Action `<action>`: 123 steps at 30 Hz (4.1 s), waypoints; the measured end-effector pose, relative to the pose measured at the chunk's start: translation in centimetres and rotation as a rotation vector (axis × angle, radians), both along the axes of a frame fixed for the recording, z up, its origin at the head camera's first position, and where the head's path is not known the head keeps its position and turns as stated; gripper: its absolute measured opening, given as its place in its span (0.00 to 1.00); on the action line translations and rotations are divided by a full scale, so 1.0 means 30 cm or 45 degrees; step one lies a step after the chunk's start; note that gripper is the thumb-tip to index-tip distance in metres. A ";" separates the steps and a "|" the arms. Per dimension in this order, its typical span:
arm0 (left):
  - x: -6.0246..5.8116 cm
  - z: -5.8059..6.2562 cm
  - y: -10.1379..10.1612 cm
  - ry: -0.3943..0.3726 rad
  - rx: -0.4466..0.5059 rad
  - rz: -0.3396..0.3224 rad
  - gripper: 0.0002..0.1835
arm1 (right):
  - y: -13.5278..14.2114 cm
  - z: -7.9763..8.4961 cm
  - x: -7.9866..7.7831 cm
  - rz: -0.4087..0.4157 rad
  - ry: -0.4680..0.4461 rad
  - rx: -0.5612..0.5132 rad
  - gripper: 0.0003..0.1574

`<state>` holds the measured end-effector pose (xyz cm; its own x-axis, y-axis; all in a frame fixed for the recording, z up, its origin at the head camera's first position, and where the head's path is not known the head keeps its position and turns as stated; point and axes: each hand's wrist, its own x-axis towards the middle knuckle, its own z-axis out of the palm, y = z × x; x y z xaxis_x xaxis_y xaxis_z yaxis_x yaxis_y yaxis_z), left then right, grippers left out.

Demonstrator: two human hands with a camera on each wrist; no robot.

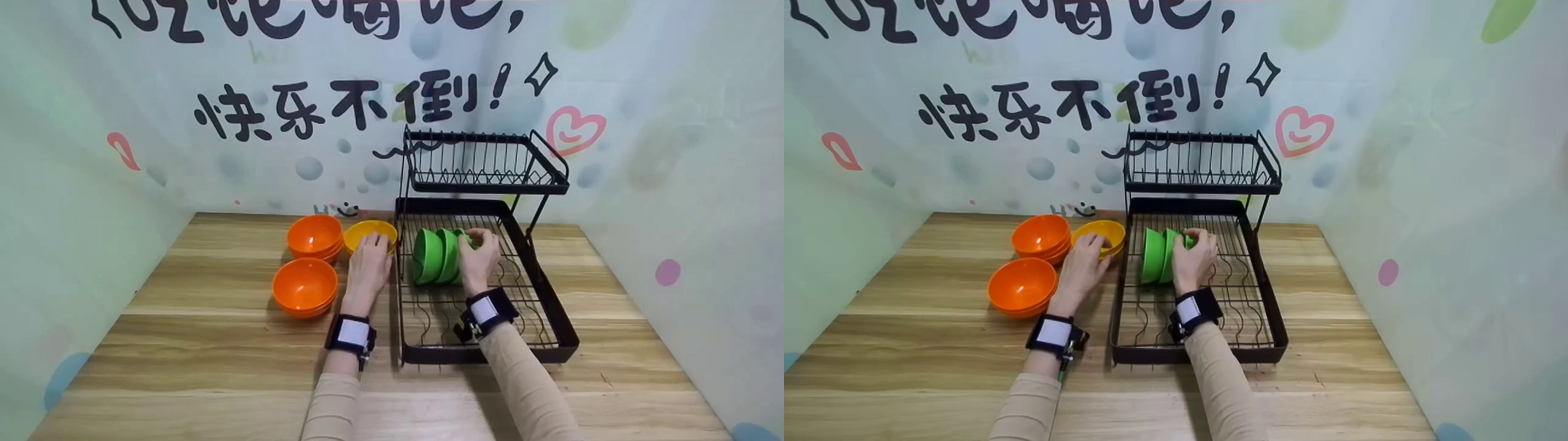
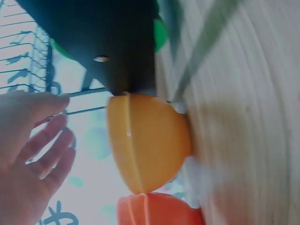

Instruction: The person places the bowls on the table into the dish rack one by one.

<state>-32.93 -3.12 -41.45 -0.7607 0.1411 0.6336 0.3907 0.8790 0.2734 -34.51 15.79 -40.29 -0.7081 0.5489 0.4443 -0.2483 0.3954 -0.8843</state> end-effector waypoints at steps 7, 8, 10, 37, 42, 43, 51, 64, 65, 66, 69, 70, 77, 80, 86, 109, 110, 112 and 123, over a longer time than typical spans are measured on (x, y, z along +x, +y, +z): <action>-0.049 -0.014 -0.005 -0.014 -0.057 0.035 0.19 | 0.007 -0.004 -0.001 0.019 0.005 0.003 0.08; -0.055 -0.016 -0.005 -0.024 -0.071 0.038 0.20 | 0.007 -0.005 -0.001 0.019 0.010 0.005 0.08; -0.064 -0.020 -0.006 -0.046 -0.092 0.042 0.21 | 0.008 -0.007 -0.002 0.026 0.020 0.010 0.07; -0.109 -0.072 -0.026 0.099 -0.240 0.093 0.04 | -0.028 -0.007 0.014 0.565 0.242 0.392 0.10; -0.109 -0.081 -0.023 0.206 -0.295 0.114 0.05 | -0.028 -0.001 0.028 0.822 0.092 0.202 0.14; -0.108 -0.082 -0.021 0.215 -0.314 0.123 0.06 | -0.027 0.000 0.032 0.860 0.056 0.167 0.14; -0.100 -0.084 -0.004 0.118 -0.401 0.168 0.13 | -0.026 0.000 0.030 1.017 -0.166 0.070 0.19; -0.052 -0.036 0.016 0.215 -0.377 0.134 0.11 | -0.025 0.008 0.031 1.065 -0.205 -0.123 0.23; -0.047 -0.035 0.015 0.223 -0.379 0.131 0.11 | -0.025 0.008 0.030 1.068 -0.200 -0.143 0.24; -0.041 -0.033 0.015 0.238 -0.382 0.129 0.11 | -0.024 0.008 0.030 1.071 -0.196 -0.159 0.24; -0.024 -0.034 0.011 0.281 -0.386 0.125 0.11 | -0.024 0.009 0.030 1.078 -0.191 -0.181 0.25; -0.018 -0.035 0.008 0.294 -0.386 0.124 0.11 | -0.024 0.009 0.030 1.080 -0.191 -0.183 0.24; 0.022 -0.033 -0.004 0.357 -0.403 0.078 0.13 | -0.024 0.030 0.049 1.098 -0.200 -0.197 0.23; 0.039 -0.027 -0.006 0.380 -0.425 0.054 0.12 | -0.028 0.060 0.074 1.116 -0.220 -0.204 0.23; 0.054 -0.028 -0.010 0.511 -0.442 -0.022 0.10 | -0.034 0.076 0.086 1.120 -0.238 -0.203 0.24; 0.057 -0.018 0.020 0.811 -0.329 -0.275 0.06 | -0.024 0.020 0.033 1.058 -0.149 -0.308 0.29; 0.059 -0.018 0.021 0.802 -0.324 -0.286 0.06 | -0.023 0.020 0.033 1.062 -0.143 -0.302 0.28; 0.062 -0.017 0.023 0.791 -0.320 -0.306 0.05 | -0.023 0.019 0.033 1.061 -0.130 -0.279 0.28; 0.059 -0.024 0.042 0.767 -0.311 -0.407 0.05 | -0.015 0.021 0.036 0.967 -0.117 -0.182 0.26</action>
